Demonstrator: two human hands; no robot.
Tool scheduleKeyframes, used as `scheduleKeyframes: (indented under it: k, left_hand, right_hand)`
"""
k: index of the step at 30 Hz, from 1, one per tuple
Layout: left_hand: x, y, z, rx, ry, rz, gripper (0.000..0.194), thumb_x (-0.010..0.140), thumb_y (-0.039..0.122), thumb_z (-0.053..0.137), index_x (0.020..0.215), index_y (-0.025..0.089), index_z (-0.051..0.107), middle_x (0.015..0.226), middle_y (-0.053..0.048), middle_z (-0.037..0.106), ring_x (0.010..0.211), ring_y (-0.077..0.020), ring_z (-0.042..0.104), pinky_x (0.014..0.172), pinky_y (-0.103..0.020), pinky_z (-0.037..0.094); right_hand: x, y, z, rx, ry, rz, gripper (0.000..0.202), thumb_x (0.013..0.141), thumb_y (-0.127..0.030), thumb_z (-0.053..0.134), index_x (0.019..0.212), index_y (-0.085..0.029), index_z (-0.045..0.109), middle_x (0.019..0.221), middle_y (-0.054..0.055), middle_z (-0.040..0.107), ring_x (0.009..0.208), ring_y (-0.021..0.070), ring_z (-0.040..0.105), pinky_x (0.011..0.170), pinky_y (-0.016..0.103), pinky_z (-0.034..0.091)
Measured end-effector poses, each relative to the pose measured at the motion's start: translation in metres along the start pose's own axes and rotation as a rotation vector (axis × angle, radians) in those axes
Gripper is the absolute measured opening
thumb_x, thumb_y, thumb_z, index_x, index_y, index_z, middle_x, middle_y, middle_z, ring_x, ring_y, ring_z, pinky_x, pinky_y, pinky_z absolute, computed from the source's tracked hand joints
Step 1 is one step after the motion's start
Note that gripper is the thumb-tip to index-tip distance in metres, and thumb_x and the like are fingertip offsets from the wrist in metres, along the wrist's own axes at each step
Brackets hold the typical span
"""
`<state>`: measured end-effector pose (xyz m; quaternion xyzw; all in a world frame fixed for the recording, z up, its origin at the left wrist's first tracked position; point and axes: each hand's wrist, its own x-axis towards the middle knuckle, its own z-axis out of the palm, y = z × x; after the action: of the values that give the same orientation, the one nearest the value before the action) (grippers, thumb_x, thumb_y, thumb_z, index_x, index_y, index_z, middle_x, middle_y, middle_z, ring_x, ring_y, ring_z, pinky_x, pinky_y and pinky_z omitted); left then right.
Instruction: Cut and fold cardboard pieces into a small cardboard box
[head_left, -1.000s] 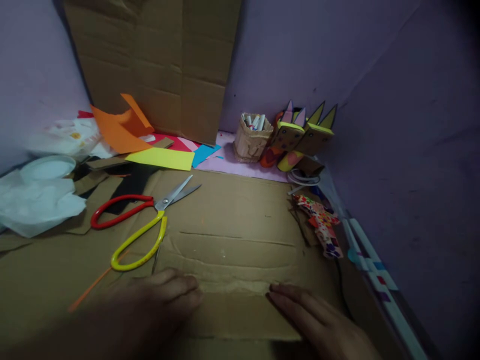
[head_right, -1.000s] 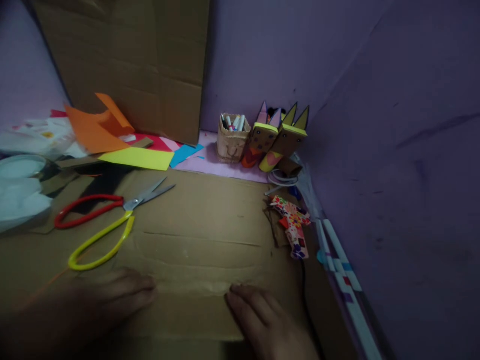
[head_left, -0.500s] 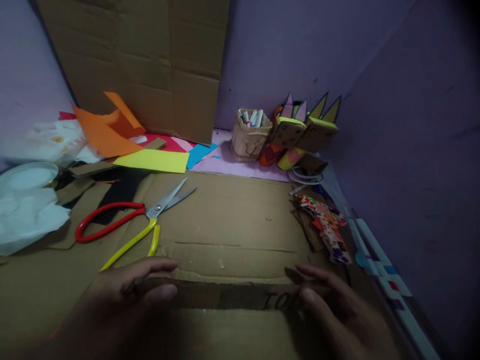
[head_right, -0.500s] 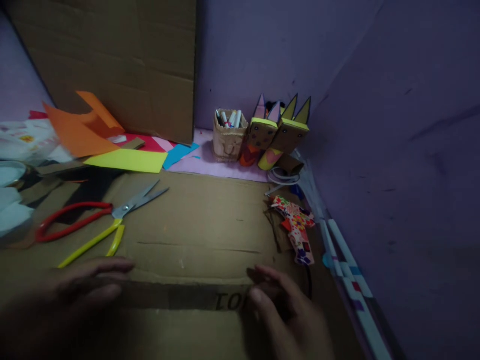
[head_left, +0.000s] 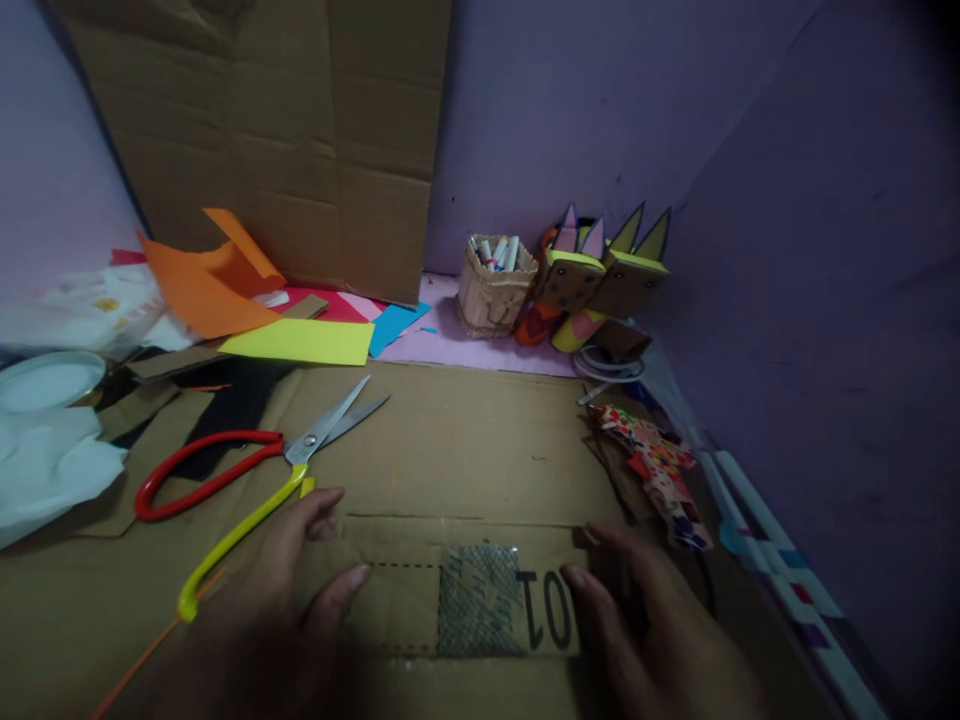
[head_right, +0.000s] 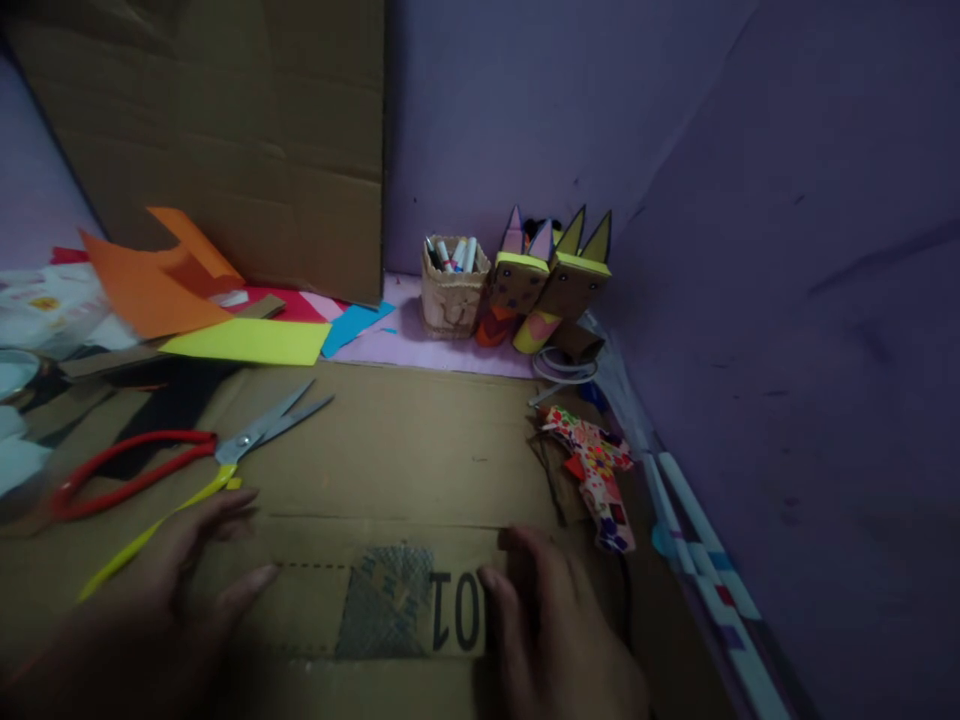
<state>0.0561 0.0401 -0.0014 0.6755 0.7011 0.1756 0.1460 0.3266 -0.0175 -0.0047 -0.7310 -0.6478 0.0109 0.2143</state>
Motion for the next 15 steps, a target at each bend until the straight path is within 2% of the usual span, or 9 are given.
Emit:
scheduleKeyframes:
  k: [5, 10, 15]
  left_hand:
    - [0.0053, 0.0012, 0.0033, 0.039, -0.021, 0.058, 0.049, 0.075, 0.038, 0.048, 0.122, 0.031, 0.039, 0.114, -0.007, 0.061, 0.096, -0.0303, 0.062, 0.07, -0.043, 0.053]
    - [0.0054, 0.0055, 0.0023, 0.117, -0.124, 0.069, 0.045, 0.08, 0.04, 0.038, 0.123, 0.03, 0.032, 0.131, -0.009, 0.048, 0.102, -0.0332, 0.059, 0.066, -0.047, 0.052]
    - [0.0038, 0.0056, 0.0029, 0.138, -0.051, 0.172, 0.04, 0.082, 0.039, 0.035, 0.121, 0.028, 0.032, 0.127, -0.011, 0.05, 0.112, -0.0341, 0.052, 0.077, -0.05, 0.049]
  right_hand:
    - [0.0015, 0.0008, 0.0029, -0.043, -0.01, 0.033, 0.039, 0.084, -0.047, 0.045, 0.114, -0.023, 0.048, 0.1, 0.008, 0.069, 0.077, 0.021, 0.07, 0.049, 0.025, 0.056]
    - [0.0014, -0.0011, 0.0054, -0.085, 0.028, 0.046, 0.042, 0.084, -0.047, 0.045, 0.116, -0.02, 0.047, 0.108, 0.013, 0.063, 0.088, 0.0253, 0.067, 0.056, 0.031, 0.057]
    - [0.0012, -0.0064, 0.0051, -0.056, 0.023, 0.057, 0.037, 0.086, -0.042, 0.043, 0.115, -0.021, 0.046, 0.107, 0.012, 0.062, 0.086, 0.0239, 0.066, 0.054, 0.03, 0.054]
